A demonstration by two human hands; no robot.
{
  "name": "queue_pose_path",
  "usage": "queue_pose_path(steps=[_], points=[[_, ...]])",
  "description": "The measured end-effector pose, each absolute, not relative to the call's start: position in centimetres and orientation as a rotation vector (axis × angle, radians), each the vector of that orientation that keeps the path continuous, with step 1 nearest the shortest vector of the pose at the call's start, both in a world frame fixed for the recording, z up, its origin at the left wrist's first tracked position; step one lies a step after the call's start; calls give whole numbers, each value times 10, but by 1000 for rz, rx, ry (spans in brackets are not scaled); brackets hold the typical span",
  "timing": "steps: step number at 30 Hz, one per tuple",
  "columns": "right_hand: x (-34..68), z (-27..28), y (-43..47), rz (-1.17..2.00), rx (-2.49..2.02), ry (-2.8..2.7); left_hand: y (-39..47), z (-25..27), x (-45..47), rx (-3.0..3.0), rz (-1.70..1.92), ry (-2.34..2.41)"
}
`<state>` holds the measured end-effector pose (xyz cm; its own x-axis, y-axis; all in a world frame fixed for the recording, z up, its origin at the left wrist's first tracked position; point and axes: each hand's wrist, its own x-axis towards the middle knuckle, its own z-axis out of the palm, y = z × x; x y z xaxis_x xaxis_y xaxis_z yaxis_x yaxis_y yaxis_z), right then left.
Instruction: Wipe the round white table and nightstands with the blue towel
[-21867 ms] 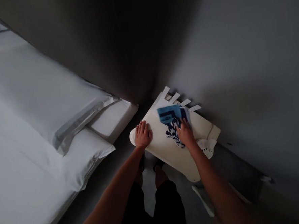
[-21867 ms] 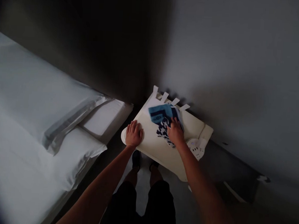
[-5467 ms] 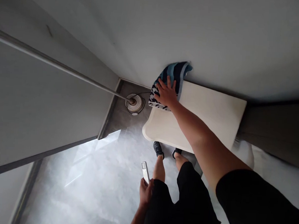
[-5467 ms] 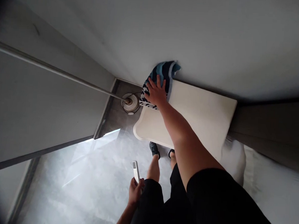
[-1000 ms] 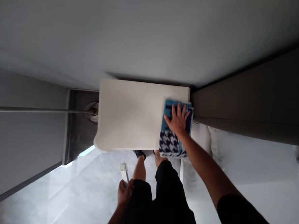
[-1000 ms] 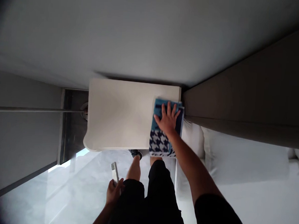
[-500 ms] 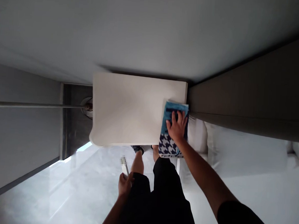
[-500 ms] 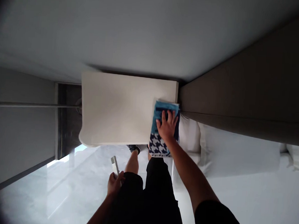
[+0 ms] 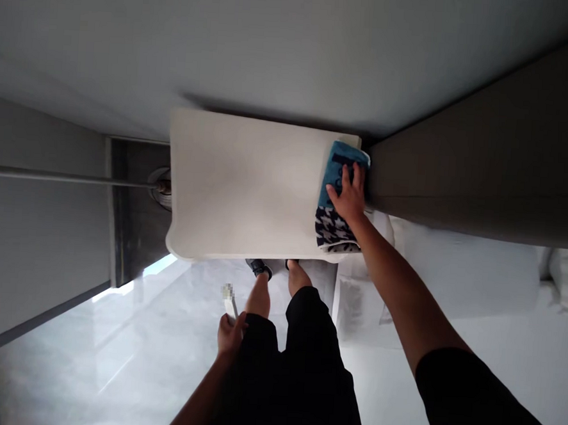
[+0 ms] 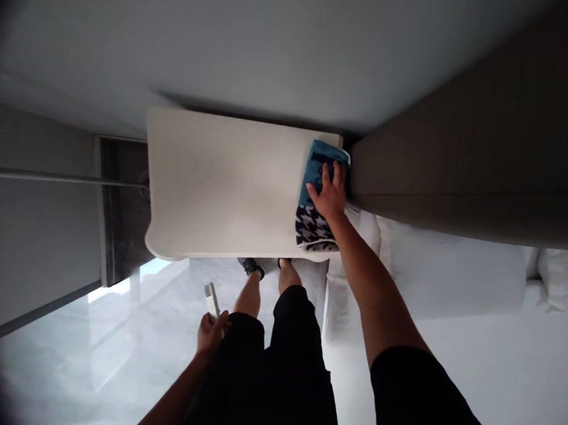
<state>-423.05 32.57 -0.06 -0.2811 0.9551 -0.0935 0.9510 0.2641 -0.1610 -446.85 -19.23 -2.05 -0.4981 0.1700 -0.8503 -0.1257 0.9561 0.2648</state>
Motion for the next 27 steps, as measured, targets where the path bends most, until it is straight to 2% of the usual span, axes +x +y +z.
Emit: queue_pose_path(steps=[2, 9, 14, 18, 24, 27], points=[[-4226, 0, 304, 284, -1884, -2447, -192, -19, -4470, -11, 383, 2043], [-4186, -6, 121, 285, -1967, -2458, -197, -24, -4475, -16, 440, 1993], [-4190, -18, 94, 228, -2055, -2455, -202, -31, -4481, -60, 453, 1964], [-4222, -5, 158, 250, -1973, -2588, -208, -30, -4487, -69, 400, 1973], [-4302, 10, 374, 118, -1939, -2558, -223, -34, -4501, 6, 413, 2000], [-4323, 15, 409, 105, -1941, -2522, -224, -36, -4508, -6, 414, 2025]])
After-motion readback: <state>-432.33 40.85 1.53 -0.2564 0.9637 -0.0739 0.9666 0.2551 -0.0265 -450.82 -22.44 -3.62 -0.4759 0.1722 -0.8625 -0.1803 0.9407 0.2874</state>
